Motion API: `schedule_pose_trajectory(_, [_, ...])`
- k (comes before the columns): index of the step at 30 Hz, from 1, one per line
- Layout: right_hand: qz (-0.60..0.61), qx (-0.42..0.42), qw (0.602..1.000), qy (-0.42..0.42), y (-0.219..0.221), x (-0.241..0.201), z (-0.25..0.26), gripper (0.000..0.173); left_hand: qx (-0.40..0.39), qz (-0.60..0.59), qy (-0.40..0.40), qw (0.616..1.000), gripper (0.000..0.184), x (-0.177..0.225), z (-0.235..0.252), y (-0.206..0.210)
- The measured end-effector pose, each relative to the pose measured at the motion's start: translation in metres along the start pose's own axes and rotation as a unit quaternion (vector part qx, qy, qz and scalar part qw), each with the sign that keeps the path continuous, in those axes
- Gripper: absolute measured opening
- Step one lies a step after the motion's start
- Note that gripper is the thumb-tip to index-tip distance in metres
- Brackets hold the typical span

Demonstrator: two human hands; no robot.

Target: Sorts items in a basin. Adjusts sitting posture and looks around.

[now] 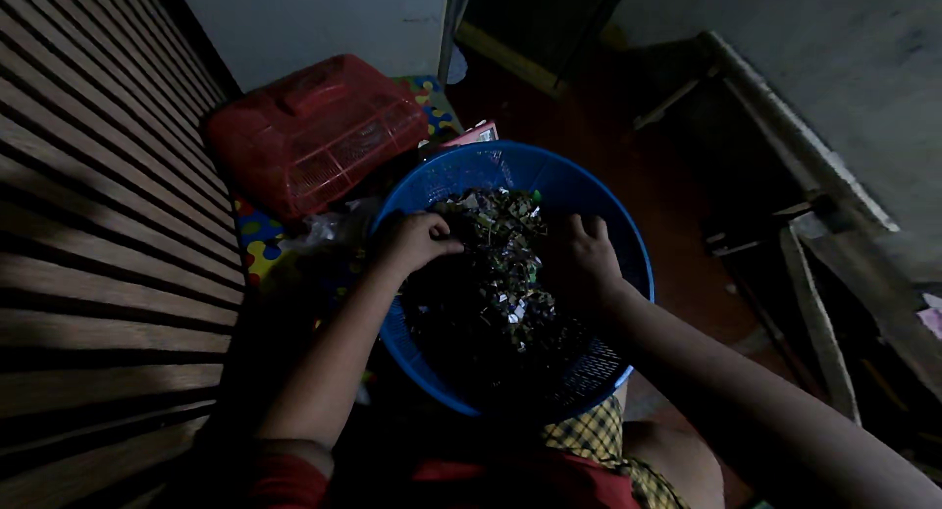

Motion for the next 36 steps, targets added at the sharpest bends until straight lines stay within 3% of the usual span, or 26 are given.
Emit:
schedule_pose_trajectory(3, [0.009, 0.001, 1.000, 0.002, -0.009, 0.003, -0.007, 0.025, -0.108, 0.077, 0.009, 0.991, 0.068, 0.002, -0.002, 0.020])
schedule_pose_trajectory(6, [0.014, 0.002, 1.000, 0.004, -0.011, -0.004, -0.004, 0.023, -0.144, 0.122, 0.012, 0.982, 0.067, 0.005, -0.004, 0.023])
schedule_pose_trajectory(10, [0.000, -0.052, 0.999, -0.009, -0.011, -0.031, 0.008, 0.028, -0.133, 0.132, 0.013, 0.982, 0.045, 0.009, -0.005, 0.021])
schedule_pose_trajectory(15, [-0.034, -0.043, 0.998, -0.018, -0.004, -0.060, 0.037, 0.027, -0.126, 0.131, 0.016, 0.983, 0.024, 0.010, -0.004, 0.020])
schedule_pose_trajectory(19, [-0.072, -0.108, 0.991, -0.011, 0.006, -0.068, 0.063, 0.032, -0.135, 0.139, 0.028, 0.981, 0.030, 0.011, -0.004, 0.021])
schedule_pose_trajectory(21, [-0.086, -0.114, 0.989, -0.032, 0.015, -0.069, 0.070, 0.019, -0.131, 0.126, 0.045, 0.982, 0.033, 0.010, -0.002, 0.022])
schedule_pose_trajectory(23, [-0.074, -0.106, 0.990, -0.057, 0.020, -0.068, 0.071, 0.012, -0.122, 0.111, 0.063, 0.984, 0.033, 0.008, 0.000, 0.022])
schedule_pose_trajectory(28, [0.006, -0.060, 0.996, -0.060, 0.021, -0.044, 0.048, 0.015, -0.079, 0.013, 0.071, 0.994, 0.027, 0.012, 0.001, 0.011])
schedule_pose_trajectory(33, [0.025, -0.006, 0.999, -0.019, 0.001, -0.011, 0.011, 0.017, 0.021, -0.089, 0.161, 0.983, 0.027, 0.026, -0.004, 0.003])
schedule_pose_trajectory(36, [0.010, 0.025, 1.000, 0.011, -0.023, -0.002, -0.008, 0.016, -0.017, -0.087, 0.201, 0.976, 0.038, 0.035, -0.005, 0.007])
Point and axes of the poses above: each hand's wrist, its own z-axis towards the middle knuckle, its own y-axis out of the palm, x = y × z, the point moved 5 cm from there along z, towards the middle knuckle, and after that the axes turned 2 degrees about -x, right-handed, at the moved point
